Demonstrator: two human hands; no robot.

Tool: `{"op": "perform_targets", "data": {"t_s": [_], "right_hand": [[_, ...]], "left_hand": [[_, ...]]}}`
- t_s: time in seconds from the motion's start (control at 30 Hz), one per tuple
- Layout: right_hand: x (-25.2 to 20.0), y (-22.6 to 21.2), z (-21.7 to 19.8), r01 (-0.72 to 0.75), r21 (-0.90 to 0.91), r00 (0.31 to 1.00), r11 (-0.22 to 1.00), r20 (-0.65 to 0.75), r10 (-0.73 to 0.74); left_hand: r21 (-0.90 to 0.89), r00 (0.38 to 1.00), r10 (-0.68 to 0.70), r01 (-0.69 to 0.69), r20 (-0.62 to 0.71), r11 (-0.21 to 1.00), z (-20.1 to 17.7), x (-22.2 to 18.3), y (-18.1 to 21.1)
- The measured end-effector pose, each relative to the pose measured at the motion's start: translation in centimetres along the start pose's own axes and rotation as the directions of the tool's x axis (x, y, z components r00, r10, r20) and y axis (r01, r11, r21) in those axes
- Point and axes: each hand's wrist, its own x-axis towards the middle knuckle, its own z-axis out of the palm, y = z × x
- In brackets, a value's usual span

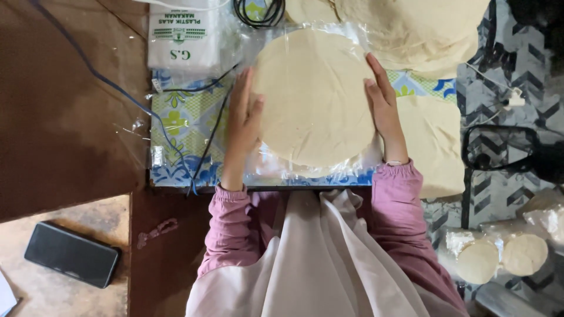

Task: The person places flatbreads into a plastic sleeve and stacks them on a table.

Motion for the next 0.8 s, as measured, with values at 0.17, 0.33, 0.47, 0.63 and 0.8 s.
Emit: {"op": "perform_targets", "data": {"t_s": [0.17, 0.33, 0.47, 0.63, 0.8], "right_hand": [[-4.2, -1.2, -2.9, -0.076, -0.856, 0.988, 0.511, -0.135, -0.08], [-14.5, 13.0, -18.7, -0.409, -0.907, 0.887, 0.099, -0.421, -0.19], [-19.2, 19.1, -28.0, -0.7, -0.452, 0.713, 0.553, -0.392, 0.581], [-20.6, 15.3, -25.4, -0.602, 0.521, 0.577, 0.606, -0.241, 0.78], [-20.7, 17.2, -26.7, -0.562, 0.097, 0.707, 0.821, -0.459, 0.538]], "left_hand": [[0.038, 0.999, -0.028, 0.029, -0.033, 0.999, -0.2, -1.0, -0.9], [-0.017, 0.984, -0.15, 0.15, -0.097, 0.989, -3.9, -3.0, 0.5], [0.187, 0.956, -0.292, 0.288, -0.004, 0.939, -6.0, -4.7, -2.0], [0.62, 0.954, -0.301, 0.246, -0.016, 0.745, -7.5, -4.1, -4.2], [0.458, 0.988, -0.139, 0.157, -0.074, 0.875, -7.9, -3.4, -3.8]]}}
